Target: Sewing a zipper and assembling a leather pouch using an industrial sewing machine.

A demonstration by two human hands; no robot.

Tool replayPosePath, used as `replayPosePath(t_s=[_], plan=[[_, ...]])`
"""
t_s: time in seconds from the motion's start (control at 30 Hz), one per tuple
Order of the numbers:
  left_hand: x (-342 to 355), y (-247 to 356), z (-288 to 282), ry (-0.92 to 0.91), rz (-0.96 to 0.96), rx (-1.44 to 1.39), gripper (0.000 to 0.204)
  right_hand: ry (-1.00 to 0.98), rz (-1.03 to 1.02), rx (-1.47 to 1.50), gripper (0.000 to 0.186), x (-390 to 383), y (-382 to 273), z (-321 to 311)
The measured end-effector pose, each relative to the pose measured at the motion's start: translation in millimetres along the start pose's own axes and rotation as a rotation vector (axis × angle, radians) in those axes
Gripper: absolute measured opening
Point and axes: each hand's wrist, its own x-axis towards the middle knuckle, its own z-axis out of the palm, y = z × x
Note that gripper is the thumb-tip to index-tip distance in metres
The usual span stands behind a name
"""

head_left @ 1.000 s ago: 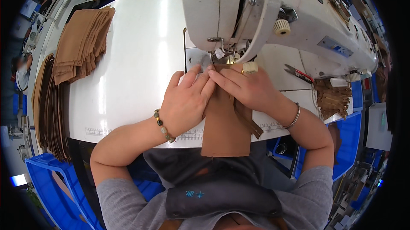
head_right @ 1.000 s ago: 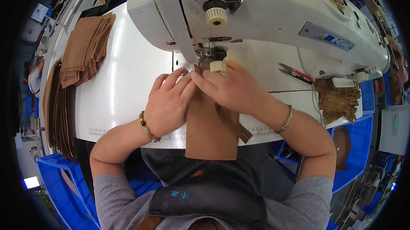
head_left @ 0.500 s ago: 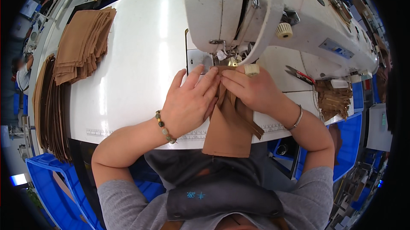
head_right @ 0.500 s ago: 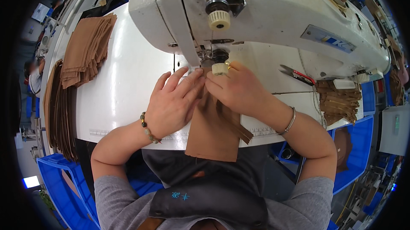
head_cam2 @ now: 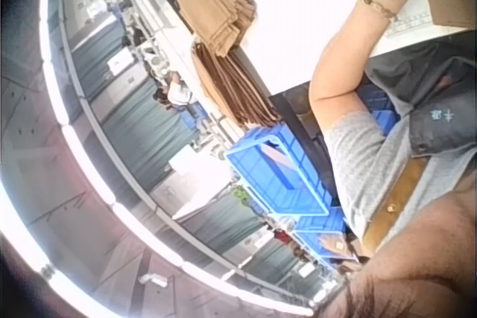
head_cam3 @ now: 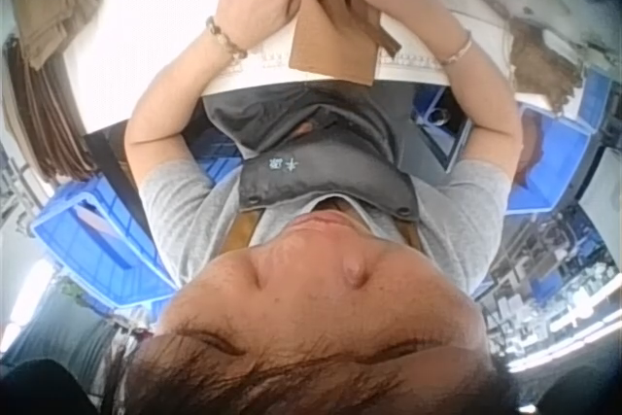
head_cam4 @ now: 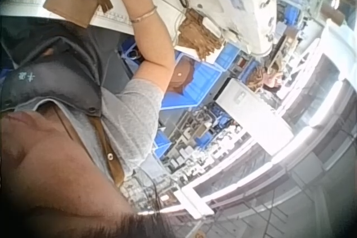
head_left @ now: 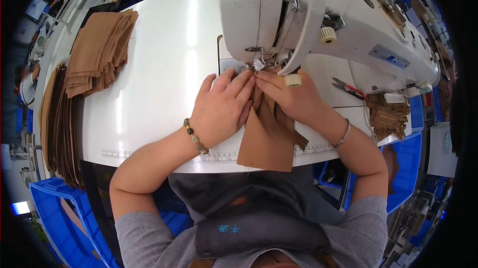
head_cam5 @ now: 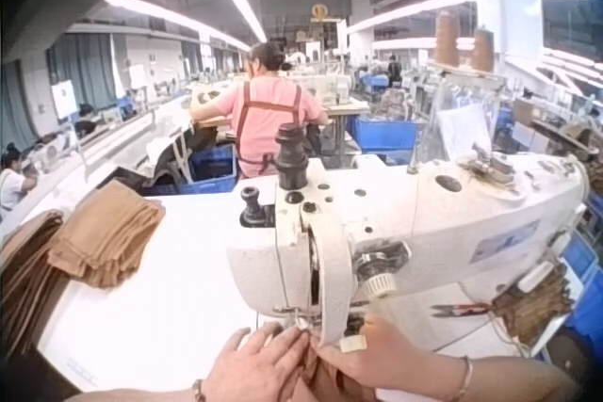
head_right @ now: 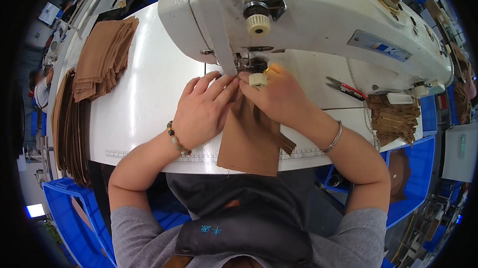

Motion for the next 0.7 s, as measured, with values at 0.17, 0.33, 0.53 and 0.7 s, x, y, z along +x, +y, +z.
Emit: replayPosePath(t_s=[0.17, 0.33, 0.53, 0.7], plan=[[-13, 13, -9, -0.060, 0.010, 0.053, 0.056, -0.063, 0.022, -0.015, 0.034, 3, 0, -7], [-60, 53, -36, -0.041, 0.157, -0.044, 0.047, -0.188, -0.177, 0.072, 0.035, 6, -5, -23], [-96, 83, -43, 0.020, 0.203, -0.053, 0.044, -0.105, -0.374, 0.243, 0.029, -14, -53, -41], [-109, 86, -42, 0.021, 0.189, -0.015, 0.044, -0.098, -0.316, 0.240, 0.033, -35, -87, -65]])
